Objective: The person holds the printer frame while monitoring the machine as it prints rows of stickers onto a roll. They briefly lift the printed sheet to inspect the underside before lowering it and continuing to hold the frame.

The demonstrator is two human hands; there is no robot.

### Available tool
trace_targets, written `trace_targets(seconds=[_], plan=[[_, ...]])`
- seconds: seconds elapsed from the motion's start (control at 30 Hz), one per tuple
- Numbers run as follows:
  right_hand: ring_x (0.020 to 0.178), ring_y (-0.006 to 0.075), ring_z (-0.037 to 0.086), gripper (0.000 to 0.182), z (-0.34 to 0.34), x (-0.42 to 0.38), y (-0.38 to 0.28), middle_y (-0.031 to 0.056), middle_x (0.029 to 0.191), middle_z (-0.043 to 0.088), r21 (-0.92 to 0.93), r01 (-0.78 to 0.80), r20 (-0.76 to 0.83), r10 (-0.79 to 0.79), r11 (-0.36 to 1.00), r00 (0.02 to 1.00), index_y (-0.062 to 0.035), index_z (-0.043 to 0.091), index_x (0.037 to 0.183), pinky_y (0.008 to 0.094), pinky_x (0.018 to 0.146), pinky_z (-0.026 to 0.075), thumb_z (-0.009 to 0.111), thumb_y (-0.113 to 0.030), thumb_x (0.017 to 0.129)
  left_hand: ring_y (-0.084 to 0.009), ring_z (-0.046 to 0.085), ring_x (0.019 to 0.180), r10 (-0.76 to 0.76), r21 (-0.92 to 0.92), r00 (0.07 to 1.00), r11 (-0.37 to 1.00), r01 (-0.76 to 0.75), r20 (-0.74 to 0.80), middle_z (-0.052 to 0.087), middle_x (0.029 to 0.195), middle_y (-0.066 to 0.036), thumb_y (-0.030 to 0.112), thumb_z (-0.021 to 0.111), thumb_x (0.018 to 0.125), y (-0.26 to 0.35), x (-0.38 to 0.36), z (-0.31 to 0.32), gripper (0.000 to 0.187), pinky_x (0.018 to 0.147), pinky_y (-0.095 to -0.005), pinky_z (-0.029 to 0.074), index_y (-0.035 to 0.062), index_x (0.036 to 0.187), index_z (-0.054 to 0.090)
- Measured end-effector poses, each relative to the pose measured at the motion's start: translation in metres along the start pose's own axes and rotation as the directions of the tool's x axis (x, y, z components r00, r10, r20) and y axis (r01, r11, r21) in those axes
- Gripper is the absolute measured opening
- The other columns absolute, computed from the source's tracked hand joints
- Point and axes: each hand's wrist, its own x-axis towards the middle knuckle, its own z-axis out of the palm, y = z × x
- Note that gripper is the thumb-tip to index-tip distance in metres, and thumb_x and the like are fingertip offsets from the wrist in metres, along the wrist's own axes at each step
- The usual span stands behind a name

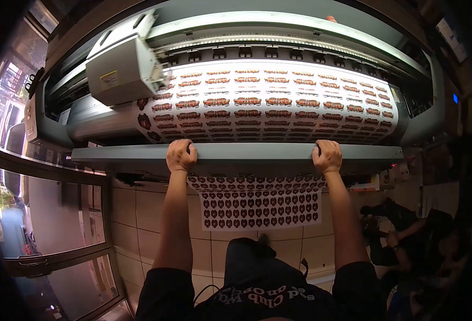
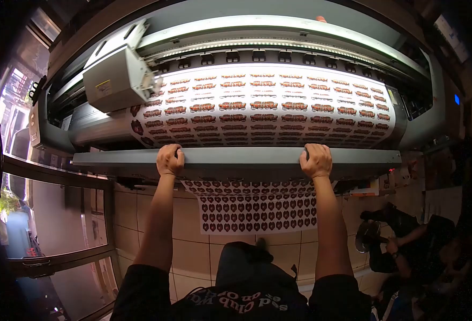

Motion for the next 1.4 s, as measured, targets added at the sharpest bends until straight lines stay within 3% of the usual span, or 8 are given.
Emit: trace_targets(seconds=[0.5, 0.8, 1.1, 1.4], plan=[[0.096, 0.0297, 0.065, 0.026, 0.003, -0.0013, 0.0039, 0.012, 0.096, 0.07, -0.012, 0.038, -0.021, -0.039, 0.999, 0.999, -0.0029, 0.069, 0.094, 0.0422, 0.096, 0.045, 0.058, -0.023, 0.08, -0.0316, 0.065, 0.089, 0.03, -0.006, 0.997, 1.0, -0.03, -0.073, 0.071, 0.088, -0.012, 0.022, 0.056, 0.077, -0.0008, -0.0004, 0.0032, 0.022, 0.087, -0.0403, 0.05, 0.006, 0.083, 0.07], [0.094, 0.031, 0.065, 0.025, 0.002, -0.001, 0.0023, 0.0127, 0.094, 0.07, 0.005, 0.033, -0.03, -0.033, 0.999, 0.999, -0.0029, 0.068, 0.092, 0.0432, 0.095, 0.045, 0.058, -0.022, 0.08, -0.0332, 0.061, 0.086, 0.034, 0.032, 0.999, 0.999, -0.034, -0.021, 0.067, 0.083, -0.012, 0.022, 0.054, 0.078, -0.0012, 0.0, 0.0025, 0.022, 0.083, -0.0427, 0.049, 0.0053, 0.081, 0.067], [0.093, 0.0326, 0.065, 0.025, 0.0008, -0.0001, 0.0013, 0.0154, 0.093, 0.07, -0.004, 0.02, -0.015, -0.02, 1.0, 1.0, -0.0025, 0.068, 0.088, 0.0438, 0.094, 0.046, 0.058, -0.024, 0.079, -0.0355, 0.063, 0.093, -0.001, 0.016, 1.0, 1.0, 0.001, 0.026, 0.07, 0.094, -0.015, 0.022, 0.053, 0.082, 0.0045, 0.0006, -0.0044, 0.027, 0.087, -0.0442, 0.049, 0.0039, 0.091, 0.07], [0.093, 0.033, 0.066, 0.026, 0.0034, -0.001, 0.0028, 0.0157, 0.094, 0.071, -0.011, 0.022, -0.019, -0.022, 1.0, 1.0, -0.0019, 0.068, 0.089, 0.0441, 0.094, 0.046, 0.058, -0.023, 0.079, -0.0332, 0.063, 0.091, 0.008, -0.012, 1.0, 1.0, -0.008, 0.0, 0.069, 0.09, -0.012, 0.023, 0.055, 0.08, 0.0003, -0.0003, 0.0, 0.023, 0.086, -0.0426, 0.049, 0.0051, 0.085, 0.069]])
